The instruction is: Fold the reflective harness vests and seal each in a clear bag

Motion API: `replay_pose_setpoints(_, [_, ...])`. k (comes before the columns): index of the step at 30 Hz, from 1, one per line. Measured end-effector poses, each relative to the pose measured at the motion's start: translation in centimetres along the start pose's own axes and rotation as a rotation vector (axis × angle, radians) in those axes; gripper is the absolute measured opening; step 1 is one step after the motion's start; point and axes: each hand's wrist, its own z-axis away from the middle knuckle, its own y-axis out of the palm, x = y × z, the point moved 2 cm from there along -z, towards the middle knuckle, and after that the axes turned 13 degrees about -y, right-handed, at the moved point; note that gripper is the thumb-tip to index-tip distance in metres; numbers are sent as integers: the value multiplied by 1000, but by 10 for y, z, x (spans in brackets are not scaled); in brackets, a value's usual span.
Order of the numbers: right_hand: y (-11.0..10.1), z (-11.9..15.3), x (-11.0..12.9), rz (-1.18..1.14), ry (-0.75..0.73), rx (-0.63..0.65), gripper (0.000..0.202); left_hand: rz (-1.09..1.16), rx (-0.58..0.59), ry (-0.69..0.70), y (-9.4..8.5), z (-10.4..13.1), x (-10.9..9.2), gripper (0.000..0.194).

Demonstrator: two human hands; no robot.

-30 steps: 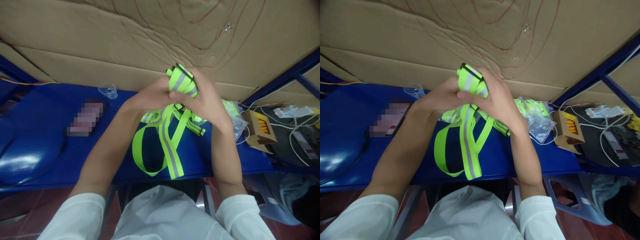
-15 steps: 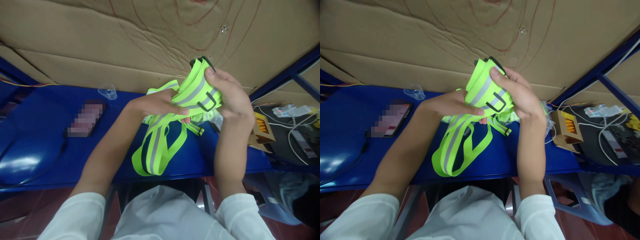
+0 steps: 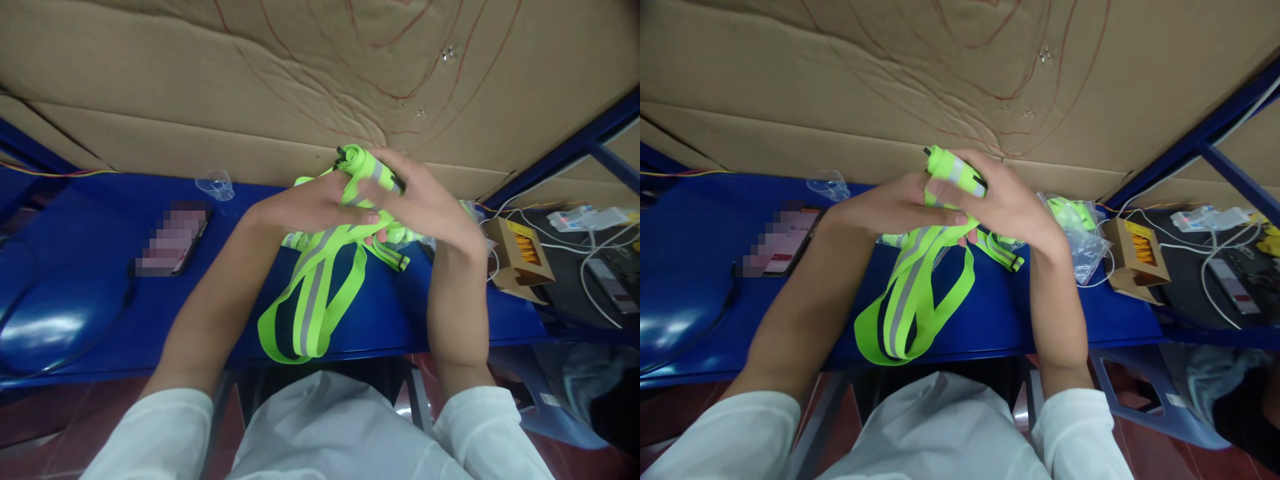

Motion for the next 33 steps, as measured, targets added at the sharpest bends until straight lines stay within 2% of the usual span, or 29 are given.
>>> replay_pose_setpoints(3, [2, 1, 17, 189, -110, 60, 46, 62, -17, -21, 2, -1, 0, 17])
replay_pose_setpoints(8, [1, -1, 18, 321, -106, 11, 37, 204, 89, -129, 4, 1, 2, 21])
replay_pose_setpoints(11, [3, -2, 15, 337, -101, -35, 40, 290, 70, -152, 2, -2, 7, 20])
replay_pose_setpoints(14, [1, -2, 18, 353, -90, -157, 39, 255, 43, -152, -1, -4, 12, 18])
replay_pose_setpoints(17, [-4, 0, 19, 212, 29, -209, 34, 172, 58, -108, -3, -4, 11, 21])
replay_pose_setpoints(21, [-6, 0, 3, -236, 161, -158, 47, 112, 184, -86, -1, 0, 5, 25])
replay_pose_setpoints(23, [-4, -1, -7, -371, 178, -146, 47, 86, 165, -96, -1, 0, 3, 25])
replay_pose_setpoints(26, [-4, -2, -13, -342, 185, -193, 40, 41, 82, -132, -5, -2, 7, 27])
replay_pose_setpoints(29, [-5, -1, -12, -335, 163, -227, 39, 33, 72, -132, -9, -3, 12, 30])
replay_pose_setpoints(33, [0, -4, -18, -525, 151, -149, 43, 51, 84, -114, -8, 2, 5, 28])
